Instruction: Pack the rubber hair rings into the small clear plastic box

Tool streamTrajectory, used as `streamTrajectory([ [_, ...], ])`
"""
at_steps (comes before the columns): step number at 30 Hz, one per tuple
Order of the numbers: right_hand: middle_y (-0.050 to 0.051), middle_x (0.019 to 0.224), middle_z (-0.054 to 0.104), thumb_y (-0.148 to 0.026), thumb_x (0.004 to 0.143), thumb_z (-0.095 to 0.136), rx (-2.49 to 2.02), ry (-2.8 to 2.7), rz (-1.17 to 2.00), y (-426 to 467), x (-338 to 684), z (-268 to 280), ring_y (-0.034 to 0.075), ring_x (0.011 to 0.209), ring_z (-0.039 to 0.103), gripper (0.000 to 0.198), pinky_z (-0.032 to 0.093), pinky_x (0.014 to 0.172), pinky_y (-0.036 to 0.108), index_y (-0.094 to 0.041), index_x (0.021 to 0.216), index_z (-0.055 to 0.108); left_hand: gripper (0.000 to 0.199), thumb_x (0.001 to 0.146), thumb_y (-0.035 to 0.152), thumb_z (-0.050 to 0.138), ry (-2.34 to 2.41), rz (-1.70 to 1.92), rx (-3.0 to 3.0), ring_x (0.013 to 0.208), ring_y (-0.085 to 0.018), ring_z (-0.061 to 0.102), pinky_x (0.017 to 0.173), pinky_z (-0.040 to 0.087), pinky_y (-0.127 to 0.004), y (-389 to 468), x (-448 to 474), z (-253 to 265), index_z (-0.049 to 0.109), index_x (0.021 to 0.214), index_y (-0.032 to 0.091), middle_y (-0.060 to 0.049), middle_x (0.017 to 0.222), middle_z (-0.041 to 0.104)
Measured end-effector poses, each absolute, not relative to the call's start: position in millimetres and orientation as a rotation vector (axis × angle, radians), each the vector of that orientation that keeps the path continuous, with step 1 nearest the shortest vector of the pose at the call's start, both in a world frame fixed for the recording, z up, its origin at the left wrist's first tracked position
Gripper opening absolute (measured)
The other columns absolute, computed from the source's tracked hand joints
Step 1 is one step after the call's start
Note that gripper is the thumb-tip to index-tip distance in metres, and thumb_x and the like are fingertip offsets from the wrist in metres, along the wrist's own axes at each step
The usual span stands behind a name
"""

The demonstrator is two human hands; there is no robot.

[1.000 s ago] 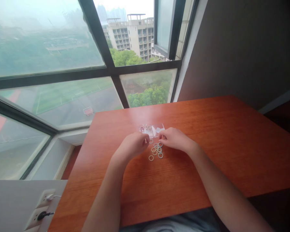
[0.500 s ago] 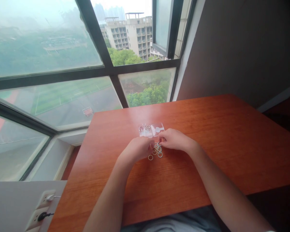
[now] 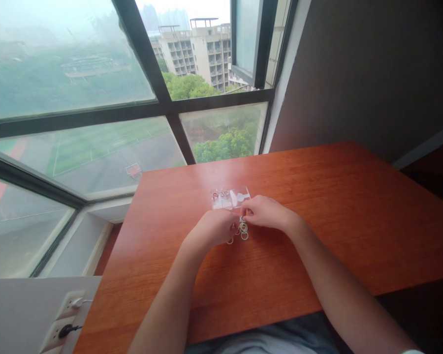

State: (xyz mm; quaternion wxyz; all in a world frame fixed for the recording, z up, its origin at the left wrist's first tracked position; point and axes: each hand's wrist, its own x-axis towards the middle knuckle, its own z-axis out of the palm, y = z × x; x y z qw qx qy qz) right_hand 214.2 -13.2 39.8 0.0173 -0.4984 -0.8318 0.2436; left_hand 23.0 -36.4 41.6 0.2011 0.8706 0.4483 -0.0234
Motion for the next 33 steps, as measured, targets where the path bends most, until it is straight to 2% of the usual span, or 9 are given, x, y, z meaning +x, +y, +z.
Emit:
streamTrajectory([
  [4, 0.000, 0.081, 0.071, -0.022, 0.079, 0.056, -1.506, -2.569, 0.794, -14, 214, 41, 0.013, 0.071, 0.061, 0.016, 0.034, 0.059, 0.021, -0.024, 0.084, 0.071, 0.016, 0.073, 0.012, 0.051, 1.282, -0.057, 2.454, 0.057, -0.014, 0.052, 0.050, 0.025, -0.025, -37, 24, 38, 0.063, 0.066, 0.020, -0.001, 0.065, 0.067],
  [7, -0.001, 0.081, 0.071, -0.020, 0.080, 0.055, -1.485, -2.561, 0.831, -16, 214, 45, 0.012, 0.070, 0.061, 0.017, 0.033, 0.058, 0.021, -0.024, 0.085, 0.071, 0.013, 0.073, 0.014, 0.052, 1.285, -0.019, 2.424, 0.056, -0.013, 0.051, 0.051, 0.028, -0.024, -35, 20, 43, 0.062, 0.067, 0.019, -0.001, 0.066, 0.066],
  [14, -0.001, 0.086, 0.071, -0.021, 0.080, 0.057, -1.432, -2.597, 0.783, -19, 206, 42, 0.014, 0.077, 0.062, 0.017, 0.035, 0.063, 0.022, -0.026, 0.089, 0.071, 0.013, 0.080, 0.020, 0.049, 1.622, 0.438, 2.369, 0.067, -0.013, 0.054, 0.059, 0.035, -0.022, -18, -15, 53, 0.062, 0.080, 0.019, -0.003, 0.081, 0.067],
  [18, 0.000, 0.087, 0.071, -0.024, 0.081, 0.057, -1.366, -2.679, 0.740, -25, 196, 39, 0.015, 0.079, 0.062, 0.018, 0.035, 0.063, 0.022, -0.027, 0.094, 0.069, 0.015, 0.081, 0.023, 0.049, 1.593, 0.400, 2.333, 0.066, -0.013, 0.053, 0.057, 0.034, -0.022, -15, -26, 51, 0.063, 0.078, 0.018, -0.003, 0.078, 0.067],
  [26, 0.005, 0.092, 0.072, -0.021, 0.082, 0.054, -1.313, -2.813, 0.553, -34, 181, 35, 0.020, 0.084, 0.064, 0.017, 0.039, 0.066, 0.025, -0.023, 0.089, 0.069, 0.018, 0.083, 0.024, 0.047, 1.548, 0.343, 2.360, 0.061, -0.012, 0.050, 0.055, 0.030, -0.022, -16, -20, 45, 0.062, 0.077, 0.019, -0.002, 0.074, 0.065],
  [33, 0.006, 0.091, 0.072, -0.021, 0.082, 0.055, -1.348, -2.848, 0.548, -33, 179, 38, 0.021, 0.083, 0.065, 0.018, 0.042, 0.067, 0.025, -0.022, 0.090, 0.070, 0.020, 0.085, 0.026, 0.046, 1.588, 0.348, 2.344, 0.061, -0.012, 0.052, 0.056, 0.031, -0.022, -17, -23, 48, 0.064, 0.080, 0.019, -0.003, 0.076, 0.068],
])
